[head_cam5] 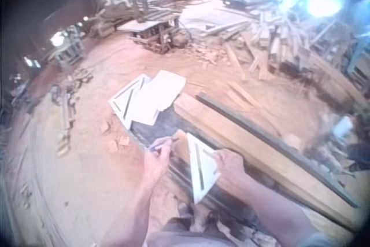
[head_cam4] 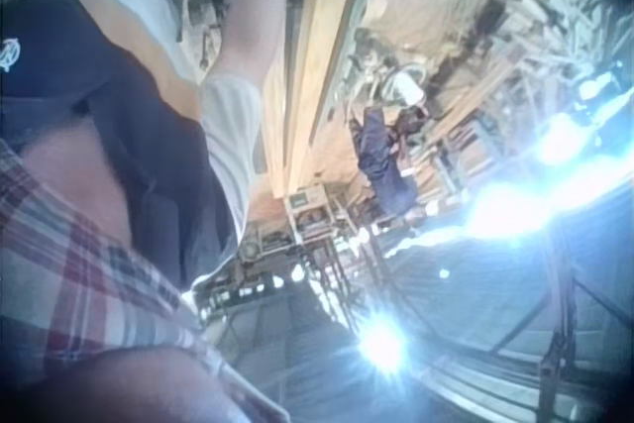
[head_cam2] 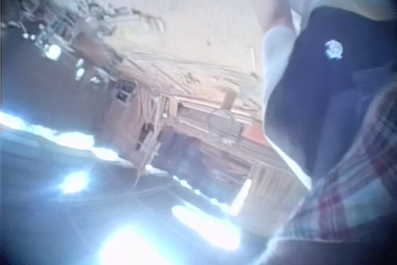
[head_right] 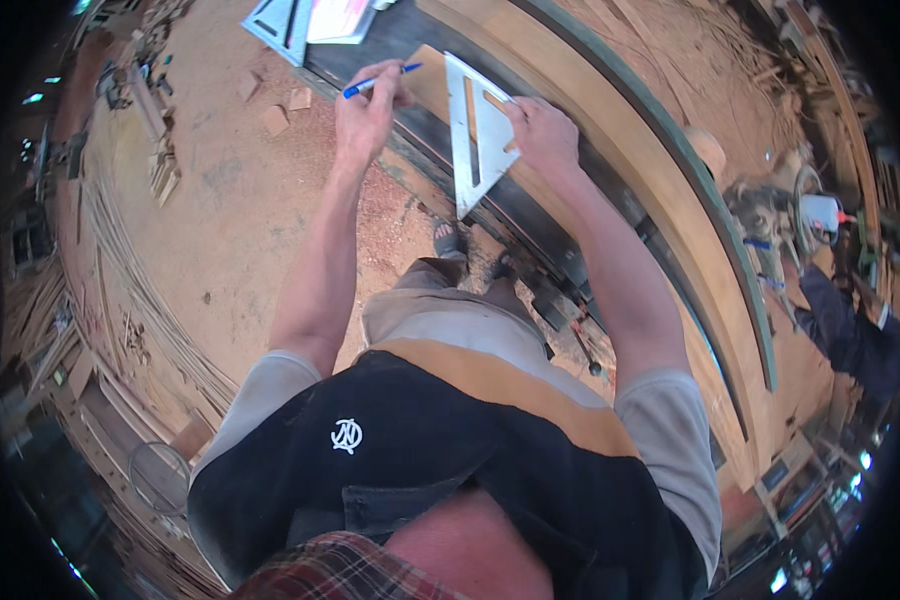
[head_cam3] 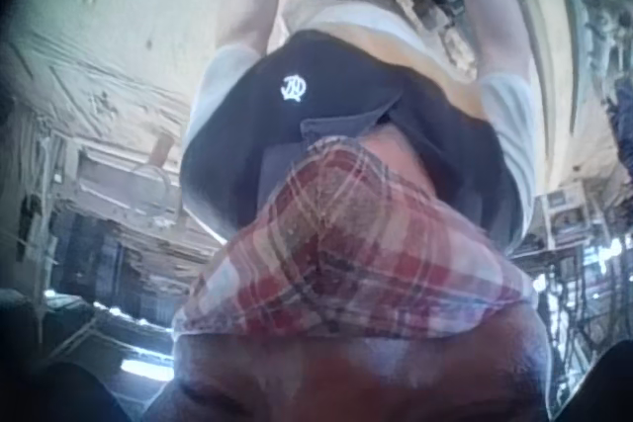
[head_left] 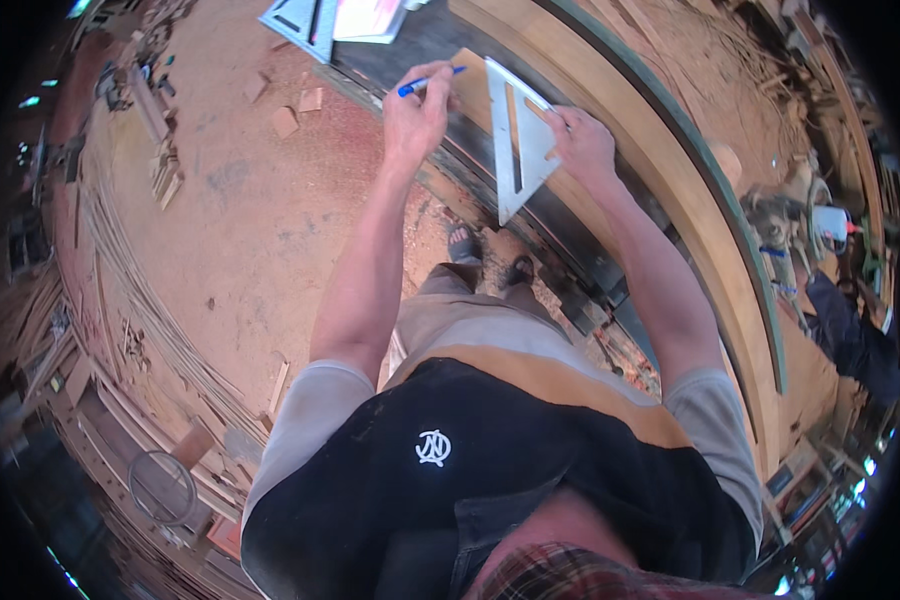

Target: The person uses a speed square and a blue marker to draw lines on long wooden planks. They repeatedly position the square, mark the wood, and reposition the planks to continue marking.

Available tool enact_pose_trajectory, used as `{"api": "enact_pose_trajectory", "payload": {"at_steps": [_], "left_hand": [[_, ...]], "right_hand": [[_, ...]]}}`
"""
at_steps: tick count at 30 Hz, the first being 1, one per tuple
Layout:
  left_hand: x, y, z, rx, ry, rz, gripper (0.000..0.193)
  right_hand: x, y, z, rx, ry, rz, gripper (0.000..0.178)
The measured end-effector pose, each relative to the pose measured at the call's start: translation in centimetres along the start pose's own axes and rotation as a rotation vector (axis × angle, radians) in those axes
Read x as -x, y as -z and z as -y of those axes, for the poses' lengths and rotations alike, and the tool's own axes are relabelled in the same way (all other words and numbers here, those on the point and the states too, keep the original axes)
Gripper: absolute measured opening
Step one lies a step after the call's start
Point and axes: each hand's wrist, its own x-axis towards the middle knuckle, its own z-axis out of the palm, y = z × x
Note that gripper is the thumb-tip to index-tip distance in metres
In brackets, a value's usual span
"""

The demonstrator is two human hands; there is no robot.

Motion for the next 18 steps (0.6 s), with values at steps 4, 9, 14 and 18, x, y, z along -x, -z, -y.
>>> {"api": "enact_pose_trajectory", "payload": {"at_steps": [4, 9, 14, 18], "left_hand": [[-1.4, -1.6, 0.3, -0.118, -0.093, 0.031, 0.041], [-2.7, -2.4, 0.7, -0.268, -0.137, 0.101, 0.041], [0.5, -1.2, -0.6, -0.410, -0.089, 0.234, 0.043], [2.1, -0.2, -1.2, -0.507, 0.026, 0.321, 0.047]], "right_hand": [[-0.1, 0.5, 0.8, -0.030, -0.004, 0.000, 0.042], [0.0, 0.4, 0.5, -0.032, -0.006, 0.005, 0.042], [0.0, 0.0, 0.2, -0.008, -0.012, 0.003, 0.042], [-0.1, 0.0, 0.2, -0.024, -0.012, 0.004, 0.043]]}}
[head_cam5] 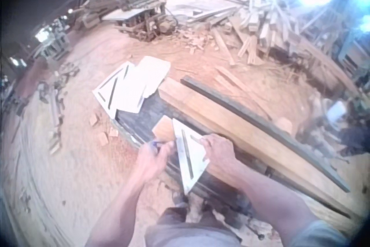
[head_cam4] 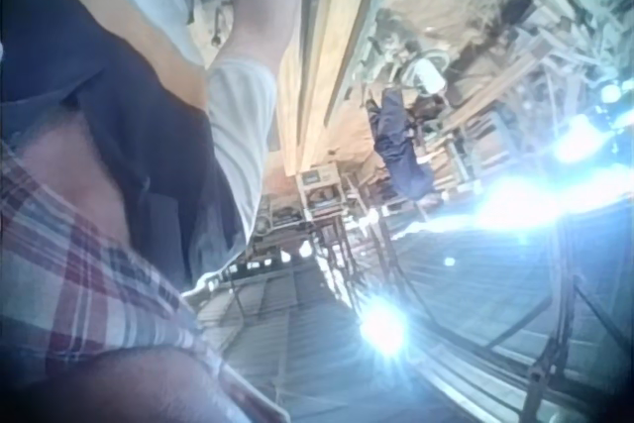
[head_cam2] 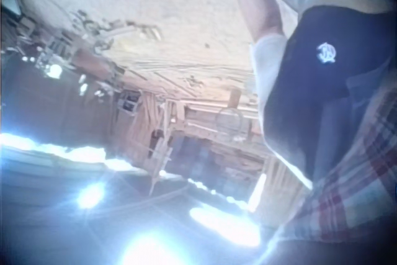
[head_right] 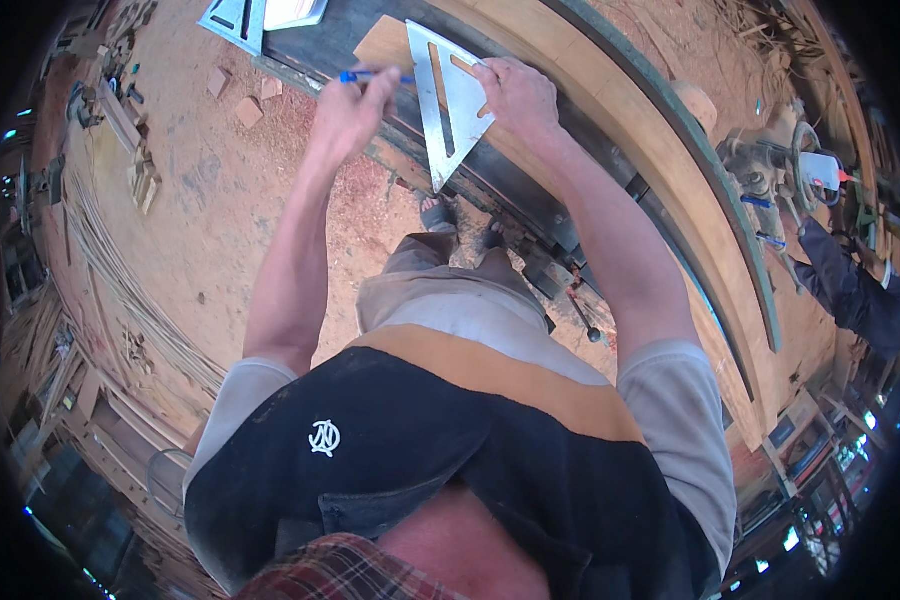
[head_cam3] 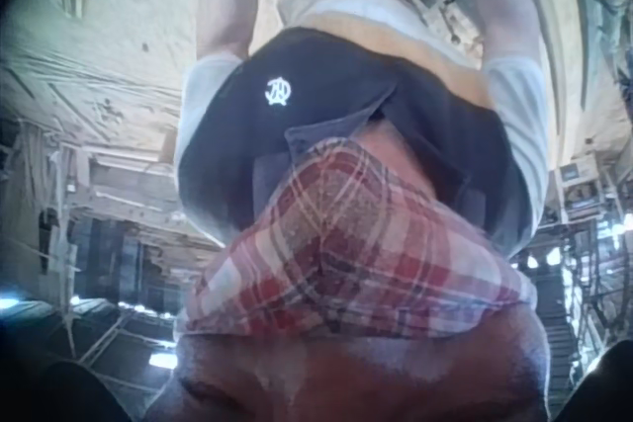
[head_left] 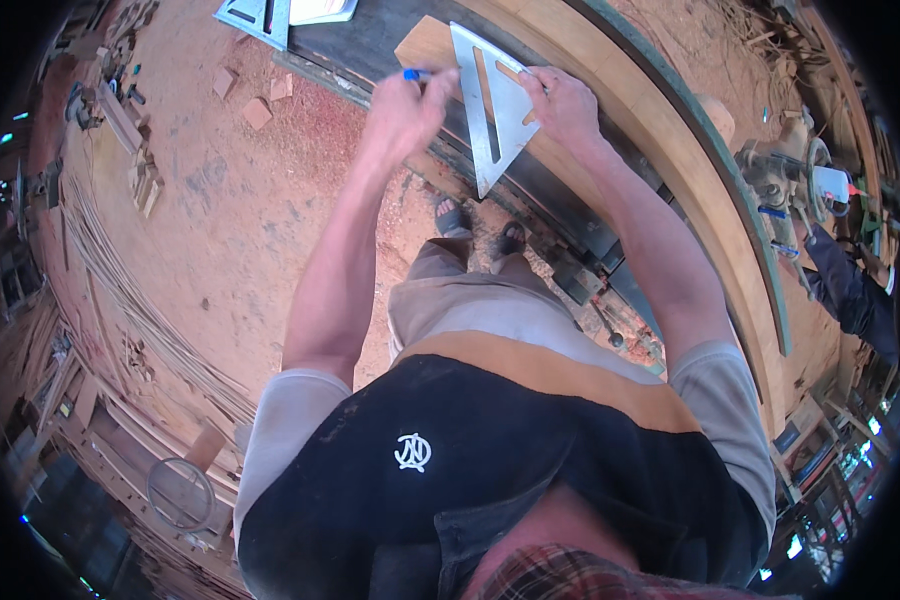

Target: The person uses a speed square and a blue marker to draw lines on long wooden planks. They repeatedly position the square, mark the wood, and reposition the planks to continue marking.

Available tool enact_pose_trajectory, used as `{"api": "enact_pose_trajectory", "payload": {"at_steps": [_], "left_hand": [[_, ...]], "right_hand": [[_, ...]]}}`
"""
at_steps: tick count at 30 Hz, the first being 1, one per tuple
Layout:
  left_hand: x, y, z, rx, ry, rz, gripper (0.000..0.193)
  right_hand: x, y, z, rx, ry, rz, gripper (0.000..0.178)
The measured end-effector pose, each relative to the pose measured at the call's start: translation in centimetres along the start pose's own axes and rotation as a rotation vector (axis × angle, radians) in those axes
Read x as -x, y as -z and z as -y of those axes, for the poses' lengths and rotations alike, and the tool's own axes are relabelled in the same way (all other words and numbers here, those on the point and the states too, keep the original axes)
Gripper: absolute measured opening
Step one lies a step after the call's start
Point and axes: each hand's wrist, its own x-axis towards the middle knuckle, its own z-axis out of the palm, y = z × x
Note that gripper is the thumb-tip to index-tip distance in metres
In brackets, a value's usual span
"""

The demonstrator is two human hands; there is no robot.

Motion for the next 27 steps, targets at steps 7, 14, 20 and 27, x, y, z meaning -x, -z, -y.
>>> {"api": "enact_pose_trajectory", "payload": {"at_steps": [7, 14, 20, 27], "left_hand": [[-4.3, -0.9, 0.1, -0.047, -0.205, -0.211, 0.048], [7.5, -2.0, 0.4, 0.078, 0.057, 0.012, 0.042], [16.4, -4.9, 3.0, 0.514, 0.318, -0.007, 0.032], [22.5, -8.1, 6.2, 0.519, 0.450, -0.017, 0.039]], "right_hand": [[-0.2, 0.0, -0.1, 0.031, 0.001, 0.009, 0.044], [-0.5, 0.3, 0.0, 0.055, -0.029, 0.066, 0.047], [4.7, 3.8, -3.1, 0.072, -0.052, 0.031, 0.047], [13.8, 10.1, -8.7, -0.032, -0.214, 0.082, 0.038]]}}
